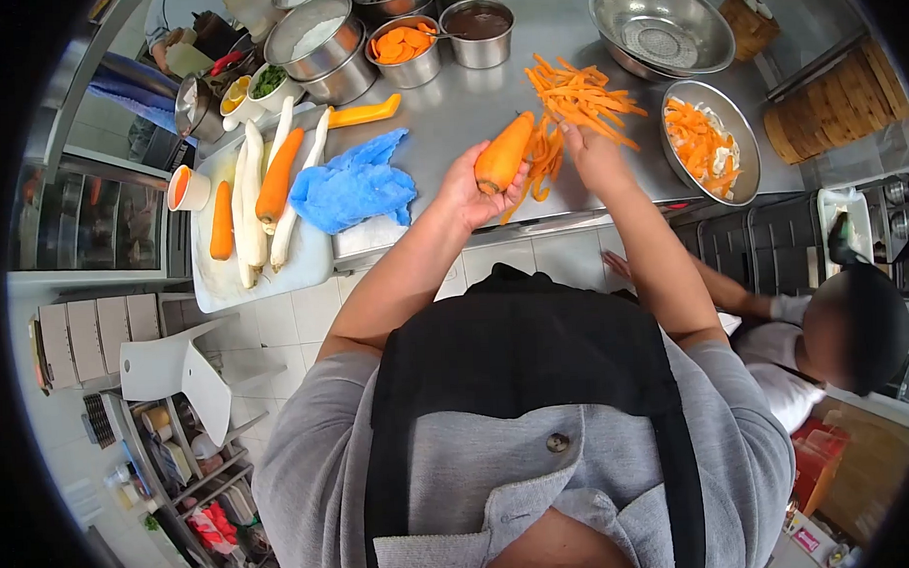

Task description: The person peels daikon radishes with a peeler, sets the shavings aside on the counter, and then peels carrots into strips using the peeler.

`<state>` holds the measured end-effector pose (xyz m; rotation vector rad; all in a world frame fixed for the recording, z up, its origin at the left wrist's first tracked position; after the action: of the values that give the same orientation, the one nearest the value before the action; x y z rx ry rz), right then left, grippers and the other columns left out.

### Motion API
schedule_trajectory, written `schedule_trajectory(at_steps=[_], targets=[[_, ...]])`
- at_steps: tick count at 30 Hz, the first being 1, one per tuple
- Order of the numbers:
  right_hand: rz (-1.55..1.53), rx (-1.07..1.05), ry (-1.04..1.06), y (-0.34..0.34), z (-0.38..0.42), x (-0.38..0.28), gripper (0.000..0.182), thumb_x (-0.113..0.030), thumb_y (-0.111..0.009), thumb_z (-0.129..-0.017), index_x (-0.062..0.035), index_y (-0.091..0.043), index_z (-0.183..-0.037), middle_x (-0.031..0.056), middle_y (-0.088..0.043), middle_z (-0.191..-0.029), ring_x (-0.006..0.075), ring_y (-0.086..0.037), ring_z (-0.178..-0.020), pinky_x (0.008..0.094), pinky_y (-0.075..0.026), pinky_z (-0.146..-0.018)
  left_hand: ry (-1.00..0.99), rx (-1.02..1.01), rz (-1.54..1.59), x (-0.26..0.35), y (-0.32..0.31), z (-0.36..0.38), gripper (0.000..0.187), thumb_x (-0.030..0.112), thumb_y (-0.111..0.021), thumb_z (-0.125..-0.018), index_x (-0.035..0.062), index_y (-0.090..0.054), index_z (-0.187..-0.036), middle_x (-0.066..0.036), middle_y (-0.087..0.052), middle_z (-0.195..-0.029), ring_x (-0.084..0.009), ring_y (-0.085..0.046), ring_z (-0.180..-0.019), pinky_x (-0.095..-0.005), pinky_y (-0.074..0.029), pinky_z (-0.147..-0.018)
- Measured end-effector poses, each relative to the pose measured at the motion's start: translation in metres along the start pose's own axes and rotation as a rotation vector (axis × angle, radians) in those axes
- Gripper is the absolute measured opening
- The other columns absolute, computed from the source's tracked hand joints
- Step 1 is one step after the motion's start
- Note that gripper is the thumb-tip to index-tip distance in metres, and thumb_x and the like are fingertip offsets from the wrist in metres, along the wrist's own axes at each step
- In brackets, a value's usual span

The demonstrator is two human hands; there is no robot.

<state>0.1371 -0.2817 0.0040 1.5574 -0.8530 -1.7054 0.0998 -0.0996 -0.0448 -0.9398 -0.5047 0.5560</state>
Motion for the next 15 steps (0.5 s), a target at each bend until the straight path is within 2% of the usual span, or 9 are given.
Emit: schedule_trajectory(at_steps=[2,5,8,9,12,15], targets=[[-0.030,-0.067,0.050,0.005,0.032,-0.026,0.052,-0.049,-0.038,-0.097,-0.0033,-0.062,-0.099,0.0211,-0.068,-0.087,0.0407,-0.064,-0.086,0.0488,-0.049,-0.077,-0.039,0.026,-0.021,0.005,-0.001,0.003,0.049,0.043,-0.037,-0.097,0.0007,-0.050,-0.120,-0.019,-0.060,-0.099,-0.0255,-0.058,-0.082,-0.0322,-0.050,-0.065],[0.130,-0.066,0.255,0.010,0.074,-0.063,0.046,-0.047,-0.044,-0.095,-0.0045,-0.061,-0.090,0.0170,-0.067,-0.072,0.0386,-0.065,-0.069,0.0470,-0.052,-0.064,-0.110,0.111,-0.099,0.009,-0.008,0.006,0.047,0.042,-0.036,-0.098,0.0028,-0.051,-0.120,-0.019,-0.060,-0.101,-0.0261,-0.059,-0.083,-0.0331,-0.051,-0.065],[0.293,-0.031,0.354,0.011,0.089,-0.077,0.043,-0.046,-0.048,-0.094,-0.0066,-0.060,-0.084,0.0141,-0.065,-0.065,0.0341,-0.064,-0.060,0.0436,-0.052,-0.054,-0.167,0.175,-0.154,0.010,-0.011,0.006,0.046,0.042,-0.036,-0.098,0.0042,-0.051,-0.121,-0.019,-0.060,-0.102,-0.0264,-0.058,-0.081,-0.0343,-0.051,-0.065],[0.320,0.063,0.422,0.014,0.088,-0.078,0.039,-0.044,-0.051,-0.093,-0.0075,-0.060,-0.083,0.0131,-0.063,-0.062,0.0316,-0.063,-0.054,0.0408,-0.051,-0.049,-0.153,0.163,-0.141,0.010,-0.010,0.005,0.046,0.042,-0.038,-0.098,0.0042,-0.051,-0.121,-0.018,-0.060,-0.102,-0.0265,-0.058,-0.080,-0.0350,-0.051,-0.064],[0.329,-0.007,0.371,0.014,0.077,-0.075,0.043,-0.046,-0.047,-0.094,-0.0068,-0.061,-0.084,0.0133,-0.065,-0.066,0.0331,-0.065,-0.060,0.0430,-0.052,-0.053,-0.119,0.157,-0.131,0.012,-0.008,0.003,0.045,0.043,-0.040,-0.097,0.0044,-0.051,-0.118,-0.017,-0.059,-0.098,-0.0264,-0.057,-0.078,-0.0336,-0.050,-0.062],[0.369,0.023,0.205,0.000,0.028,-0.038,0.048,-0.048,-0.041,-0.096,-0.0055,-0.063,-0.089,0.0159,-0.067,-0.074,0.0359,-0.066,-0.069,0.0458,-0.053,-0.062,-0.043,0.106,-0.213,0.004,-0.004,0.002,0.045,0.044,-0.040,-0.097,0.0043,-0.052,-0.115,-0.015,-0.059,-0.093,-0.0247,-0.057,-0.074,-0.0325,-0.049,-0.060]])
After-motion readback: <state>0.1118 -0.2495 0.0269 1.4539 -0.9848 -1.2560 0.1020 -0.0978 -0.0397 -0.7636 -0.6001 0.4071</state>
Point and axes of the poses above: each hand's wrist, its own z-axis away from the middle knuckle, its own y-axis out of the back of the hand, x = y × z, the point moved 6 cm from there along -z, towards the middle knuckle
